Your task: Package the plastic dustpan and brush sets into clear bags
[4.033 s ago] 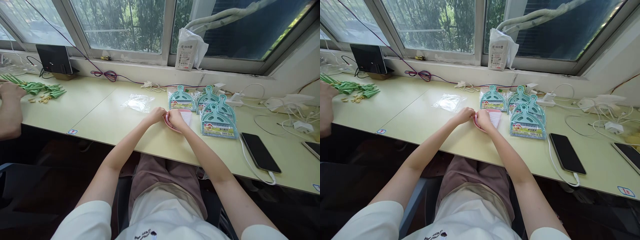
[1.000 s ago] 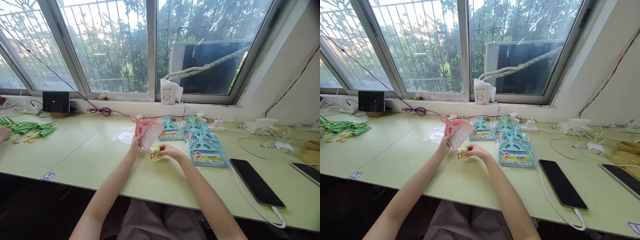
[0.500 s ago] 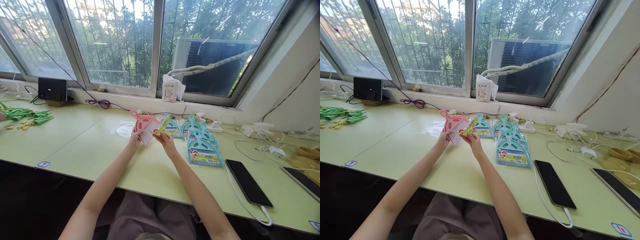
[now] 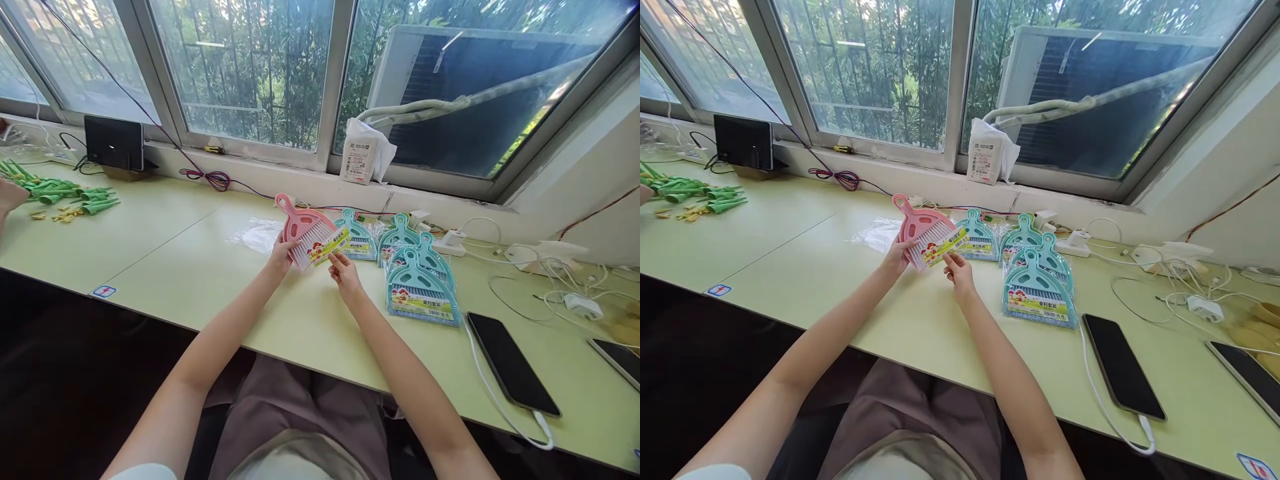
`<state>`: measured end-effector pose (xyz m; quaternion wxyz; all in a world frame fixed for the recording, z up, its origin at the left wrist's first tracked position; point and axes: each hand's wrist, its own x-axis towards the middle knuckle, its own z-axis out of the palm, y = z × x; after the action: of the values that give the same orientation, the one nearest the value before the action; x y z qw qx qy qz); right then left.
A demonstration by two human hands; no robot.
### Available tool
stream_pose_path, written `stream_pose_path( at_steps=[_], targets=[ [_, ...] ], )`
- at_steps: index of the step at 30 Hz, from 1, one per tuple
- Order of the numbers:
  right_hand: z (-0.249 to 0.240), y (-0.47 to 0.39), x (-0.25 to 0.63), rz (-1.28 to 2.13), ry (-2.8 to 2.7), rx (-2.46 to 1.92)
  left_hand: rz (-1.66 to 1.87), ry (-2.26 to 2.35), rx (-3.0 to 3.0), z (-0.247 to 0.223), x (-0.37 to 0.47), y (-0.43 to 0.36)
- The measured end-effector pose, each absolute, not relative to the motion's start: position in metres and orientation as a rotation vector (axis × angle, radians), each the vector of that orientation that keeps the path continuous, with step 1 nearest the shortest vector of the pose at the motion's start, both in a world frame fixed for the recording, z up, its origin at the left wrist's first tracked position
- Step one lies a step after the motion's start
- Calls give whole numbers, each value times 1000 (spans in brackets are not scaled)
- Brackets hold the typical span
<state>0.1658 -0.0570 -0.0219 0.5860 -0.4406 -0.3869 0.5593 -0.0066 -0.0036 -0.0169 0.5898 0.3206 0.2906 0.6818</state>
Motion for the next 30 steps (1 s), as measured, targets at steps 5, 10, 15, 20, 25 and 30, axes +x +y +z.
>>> stream_pose_path(
  at_steps=[5,10,15,20,25,30],
  targets=[
    [-28,-60,157,1279,-869,-1104,1534,712,719,-19,-2,-6],
    [-34,-61,157,1225,-892,-1145,1444,560,795,-18,6,-13],
    [-35,-60,163,1132,-837,-1196,1417,503,904,-12,9,-20],
    [-35,-60,163,1119,-826,-1241,1418,512,884,-4,10,-28],
    [-34,-62,157,1112,-751,-1271,1501,466,838,0,13,-33],
    [-35,-67,149,1340,-827,-911,1481,501,876,-1,18,-35]
  ],
)
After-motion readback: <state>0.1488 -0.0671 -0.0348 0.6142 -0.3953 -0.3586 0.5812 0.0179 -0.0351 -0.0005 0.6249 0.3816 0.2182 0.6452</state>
